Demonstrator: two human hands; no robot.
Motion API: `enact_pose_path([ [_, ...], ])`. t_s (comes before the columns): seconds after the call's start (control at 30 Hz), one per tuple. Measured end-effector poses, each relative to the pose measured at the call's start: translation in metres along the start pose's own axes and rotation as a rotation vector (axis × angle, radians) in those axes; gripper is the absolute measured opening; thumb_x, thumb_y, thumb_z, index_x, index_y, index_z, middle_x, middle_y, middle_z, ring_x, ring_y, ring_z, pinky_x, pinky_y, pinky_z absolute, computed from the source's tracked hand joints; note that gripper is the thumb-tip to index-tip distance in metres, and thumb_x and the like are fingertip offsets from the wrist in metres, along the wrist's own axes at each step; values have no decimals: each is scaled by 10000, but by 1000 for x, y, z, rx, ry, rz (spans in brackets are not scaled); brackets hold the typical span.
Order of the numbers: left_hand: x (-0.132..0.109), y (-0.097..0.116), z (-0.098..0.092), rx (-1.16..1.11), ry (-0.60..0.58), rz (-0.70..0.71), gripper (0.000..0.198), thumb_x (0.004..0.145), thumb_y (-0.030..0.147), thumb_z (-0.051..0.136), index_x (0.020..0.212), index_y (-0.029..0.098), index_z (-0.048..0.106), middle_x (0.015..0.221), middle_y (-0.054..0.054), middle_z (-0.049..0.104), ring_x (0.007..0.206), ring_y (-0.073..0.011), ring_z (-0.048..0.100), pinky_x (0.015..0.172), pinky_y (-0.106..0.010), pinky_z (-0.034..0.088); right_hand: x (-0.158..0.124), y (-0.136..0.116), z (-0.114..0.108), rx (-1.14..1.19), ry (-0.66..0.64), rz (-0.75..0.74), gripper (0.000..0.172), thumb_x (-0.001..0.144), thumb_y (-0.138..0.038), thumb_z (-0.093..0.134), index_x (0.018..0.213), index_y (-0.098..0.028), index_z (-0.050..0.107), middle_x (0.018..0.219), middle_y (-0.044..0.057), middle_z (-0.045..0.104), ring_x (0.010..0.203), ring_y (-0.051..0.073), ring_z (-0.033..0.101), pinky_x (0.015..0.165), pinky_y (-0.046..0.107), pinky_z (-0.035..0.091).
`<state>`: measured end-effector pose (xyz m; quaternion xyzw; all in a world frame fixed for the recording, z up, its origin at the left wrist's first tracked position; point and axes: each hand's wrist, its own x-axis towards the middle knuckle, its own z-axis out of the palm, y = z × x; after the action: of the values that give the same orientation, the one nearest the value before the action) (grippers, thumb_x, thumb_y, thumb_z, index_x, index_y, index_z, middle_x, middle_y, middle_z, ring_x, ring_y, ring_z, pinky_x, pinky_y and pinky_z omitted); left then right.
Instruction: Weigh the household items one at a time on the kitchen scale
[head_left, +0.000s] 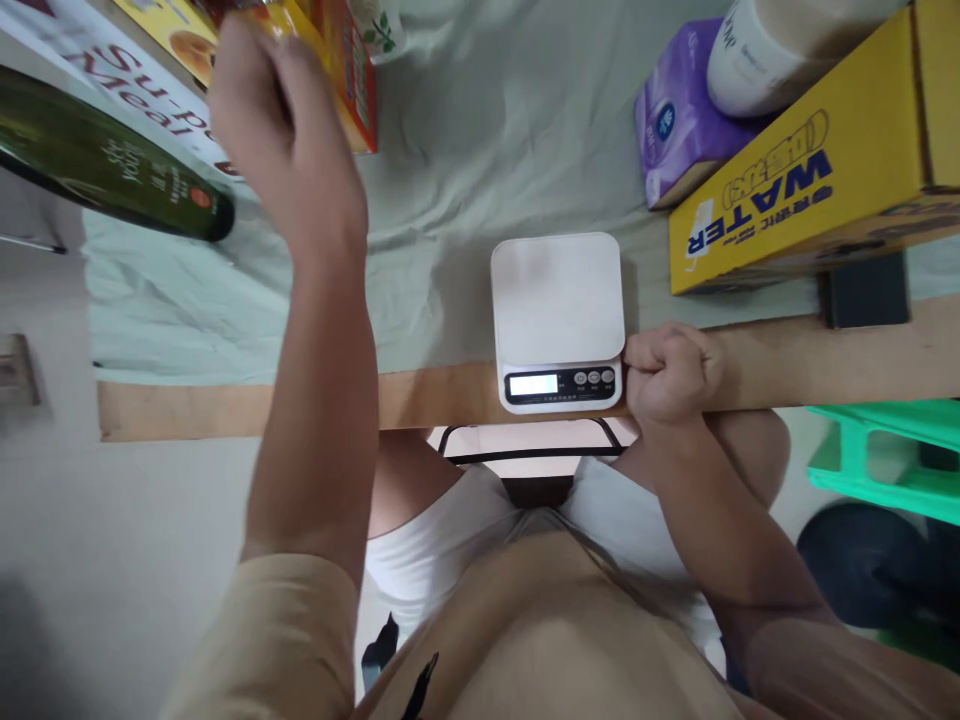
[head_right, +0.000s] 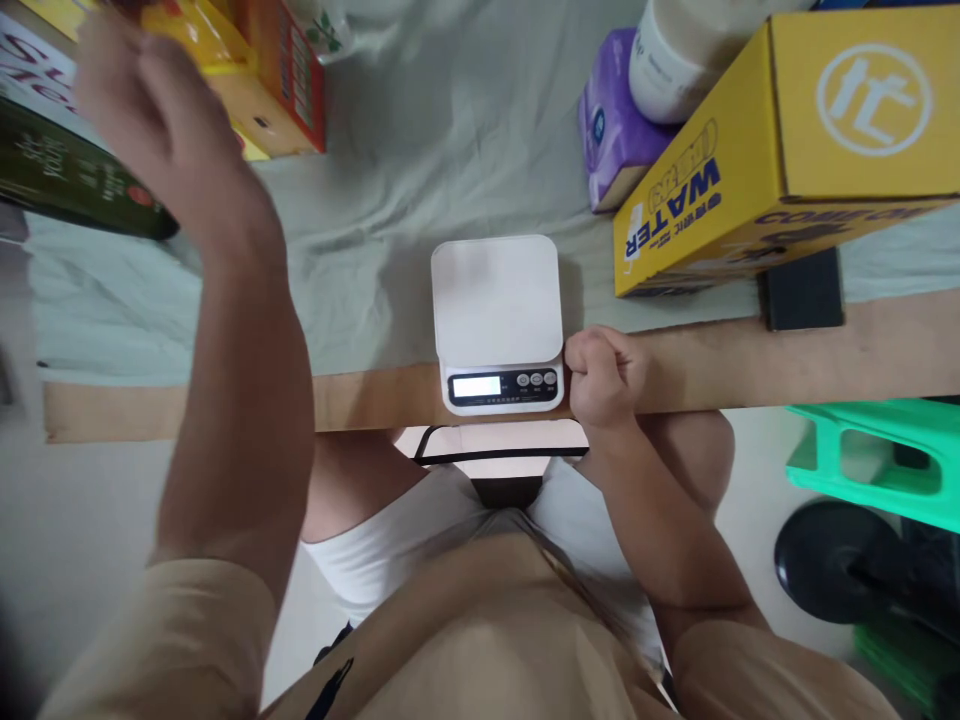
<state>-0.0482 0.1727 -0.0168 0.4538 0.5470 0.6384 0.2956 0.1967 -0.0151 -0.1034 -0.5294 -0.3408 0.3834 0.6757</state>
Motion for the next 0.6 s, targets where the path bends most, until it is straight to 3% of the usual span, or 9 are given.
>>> enact_pose_path([
  [0.07, 26, 5, 16, 471, -70, 108, 524, 873, 150, 757, 696, 222, 270, 1033, -44, 459, 1041, -45, 484, 1144, -196, 385, -1, 0, -1, -14, -6, -2, 605, 834, -347, 648, 557, -182, 136, 516, -46, 67, 453, 43, 100, 467, 266, 85],
  [0.13, 41, 7, 28, 841, -145, 78, 728, 855, 347, 793, 781, 259, 75, 1301, -78, 421, 1373, -78, 426, 1358, -294, 181, -3, 1, -3, -41, -28, 6, 578, 853, -340, 632, 568, -186, 153, 525, -43, 94, 465, 47, 132, 475, 265, 108],
  [0.23, 46, 8, 37, 1075, -246, -1, 806, 922, 442, 666, 886, 237, -113, 1443, -82, 364, 1559, -74, 262, 1394, -393, -32, -6, 2, -9, -99, -74, 27, 559, 873, -341, 633, 576, -189, 184, 535, -37, 140, 491, 53, 190, 489, 264, 146],
  [0.37, 41, 4, 36, 1162, -240, -17, 870, 935, 492, 613, 915, 204, -207, 1497, -58, 349, 1537, -7, 230, 1394, -363, -16, -7, 4, -14, -155, -105, 39, 569, 900, -377, 626, 580, -187, 196, 546, -31, 155, 511, 56, 201, 498, 270, 156],
  [0.43, 40, 1, 33, 1129, -227, -19, 848, 919, 506, 622, 887, 211, -172, 1529, -65, 349, 1589, -36, 201, 1396, -325, -11, -8, 4, -15, -168, -115, 39, 572, 909, -392, 620, 582, -186, 199, 551, -32, 152, 513, 55, 193, 498, 272, 153],
  [0.5, 41, -2, 31, 1080, -217, -11, 659, 921, 497, 609, 825, 243, 9, 1553, -93, 354, 1658, -110, 158, 1400, -317, 0, -8, 5, -16, -176, -123, 38, 580, 915, -409, 621, 582, -184, 203, 554, -32, 153, 515, 55, 192, 500, 274, 150],
  [0.57, 42, -1, 31, 1064, -206, -12, 487, 930, 485, 597, 913, 220, 189, 1555, -109, 356, 1687, -186, 156, 1404, -362, 33, -8, 7, -17, -183, -129, 39, 595, 919, -429, 627, 582, -183, 203, 554, -31, 157, 515, 55, 197, 503, 277, 149],
  [0.6, 42, 0, 31, 1065, -194, -19, 497, 922, 478, 618, 951, 213, 199, 1543, -109, 358, 1685, -205, 176, 1404, -397, 48, -8, 7, -17, -186, -130, 40, 602, 921, -439, 630, 581, -183, 205, 554, -30, 159, 516, 55, 199, 505, 279, 149],
])
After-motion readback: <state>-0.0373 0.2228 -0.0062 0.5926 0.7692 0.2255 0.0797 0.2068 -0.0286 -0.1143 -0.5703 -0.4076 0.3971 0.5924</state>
